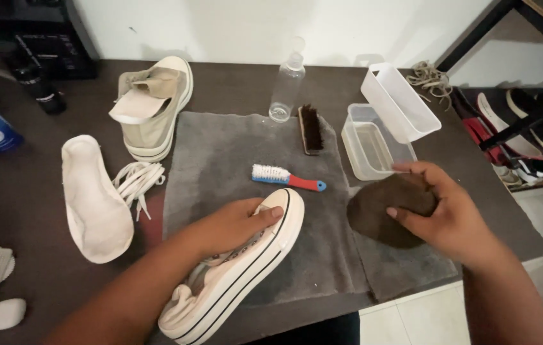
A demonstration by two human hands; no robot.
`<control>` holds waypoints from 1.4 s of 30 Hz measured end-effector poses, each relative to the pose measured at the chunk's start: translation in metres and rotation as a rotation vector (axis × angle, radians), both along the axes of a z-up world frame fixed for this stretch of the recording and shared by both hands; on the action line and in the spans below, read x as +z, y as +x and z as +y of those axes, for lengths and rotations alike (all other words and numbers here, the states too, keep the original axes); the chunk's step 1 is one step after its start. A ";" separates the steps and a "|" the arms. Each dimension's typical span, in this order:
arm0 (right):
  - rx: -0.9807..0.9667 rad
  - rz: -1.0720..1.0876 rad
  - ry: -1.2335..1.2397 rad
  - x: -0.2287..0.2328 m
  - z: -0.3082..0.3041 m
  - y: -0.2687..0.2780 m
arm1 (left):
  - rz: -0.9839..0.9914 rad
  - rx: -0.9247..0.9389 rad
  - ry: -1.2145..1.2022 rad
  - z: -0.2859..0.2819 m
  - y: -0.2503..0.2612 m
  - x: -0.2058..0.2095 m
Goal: The person scrubs the toe cap of a white sneaker with a blue brush, then wipes the area with a brown cloth. The person repeats the scrubbing and wiping cycle on the same shoe.
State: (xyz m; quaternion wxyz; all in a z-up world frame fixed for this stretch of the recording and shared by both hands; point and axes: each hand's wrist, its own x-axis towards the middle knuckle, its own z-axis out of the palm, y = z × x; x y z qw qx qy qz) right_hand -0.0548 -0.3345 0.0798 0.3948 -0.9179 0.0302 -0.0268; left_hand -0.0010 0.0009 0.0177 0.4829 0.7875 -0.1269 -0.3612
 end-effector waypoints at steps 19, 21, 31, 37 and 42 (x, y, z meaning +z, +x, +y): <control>0.562 -0.382 -0.623 -0.053 0.106 0.042 | -0.041 0.125 -0.219 0.007 0.000 0.003; 0.541 -0.394 -0.654 -0.064 0.108 0.037 | -0.065 0.132 -0.206 0.006 -0.001 0.009; 0.458 -0.615 -0.588 -0.087 0.128 -0.009 | 0.022 0.215 -0.127 -0.002 0.007 -0.011; 0.432 -0.652 -0.651 -0.104 0.135 -0.040 | 0.000 0.190 -0.083 -0.002 0.008 -0.012; 0.455 -0.749 -0.661 -0.130 0.136 -0.074 | 0.083 0.239 -0.115 0.000 0.007 -0.009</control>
